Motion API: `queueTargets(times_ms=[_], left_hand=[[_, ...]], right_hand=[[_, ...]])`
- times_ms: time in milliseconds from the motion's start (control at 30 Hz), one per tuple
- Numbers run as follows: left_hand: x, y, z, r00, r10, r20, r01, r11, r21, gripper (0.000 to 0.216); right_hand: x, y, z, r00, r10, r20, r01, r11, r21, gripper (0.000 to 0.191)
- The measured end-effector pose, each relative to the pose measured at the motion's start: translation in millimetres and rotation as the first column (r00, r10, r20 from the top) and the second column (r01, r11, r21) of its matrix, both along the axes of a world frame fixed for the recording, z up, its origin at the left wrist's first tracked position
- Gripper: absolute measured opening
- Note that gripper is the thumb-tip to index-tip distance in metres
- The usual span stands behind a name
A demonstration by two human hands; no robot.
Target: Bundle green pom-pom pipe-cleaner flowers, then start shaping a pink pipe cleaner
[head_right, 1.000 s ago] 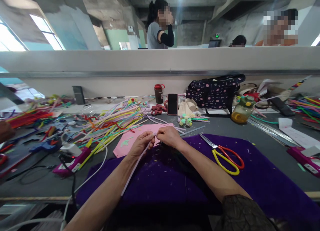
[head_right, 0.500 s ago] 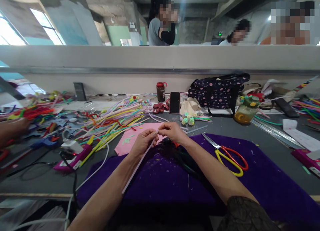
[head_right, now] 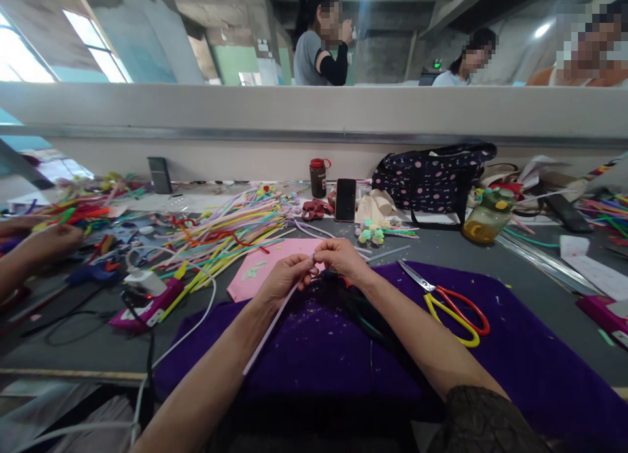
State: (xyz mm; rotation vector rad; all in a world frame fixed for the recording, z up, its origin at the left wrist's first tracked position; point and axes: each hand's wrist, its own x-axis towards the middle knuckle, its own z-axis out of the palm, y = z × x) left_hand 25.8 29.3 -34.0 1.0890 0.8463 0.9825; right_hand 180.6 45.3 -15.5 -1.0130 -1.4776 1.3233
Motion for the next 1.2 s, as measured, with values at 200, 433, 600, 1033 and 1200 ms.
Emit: queueTargets(times_ms=[200, 433, 600, 1033, 1200], left_hand=[[-1.1, 2.4, -4.4, 0.996, 0.001, -0.086, -0.003, 1.0, -0.025, 0.023], [-1.0, -1.7, -5.6, 0.987, -0.001, -0.161, 0.005, 1.0, 0.024, 0.018], [-1.0, -3.4, -6.1, 0.981, -0.006, -0.192, 0.02, 0.997, 0.07, 0.017], [-2.6, -7.2, -2.2, 0.962, -0.154, -0.223, 0.182, 0.977, 0.11, 0.029], [-4.6, -2.3, -1.4, 0.999, -0.002, -0.054, 0.003, 1.0, 0.029, 0.031]], right_hand=[[-3.8, -1.6, -2.2, 0.952, -0.137, 0.273, 0.063, 0.962, 0.265, 0.009], [-4.5, -2.8, -4.4, 0.899, -0.198, 0.392, 0.038, 0.924, 0.38, 0.011], [-3.9, -0.8, -6.9, 0.953, -0.128, 0.276, 0.045, 0.957, 0.288, 0.009], [1.6, 0.0, -0.7, 0.997, 0.056, 0.056, -0.057, 0.998, 0.014, 0.006], [5.3, 1.9, -0.8, 0.986, 0.097, 0.135, -0.093, 0.995, -0.037, 0.006]])
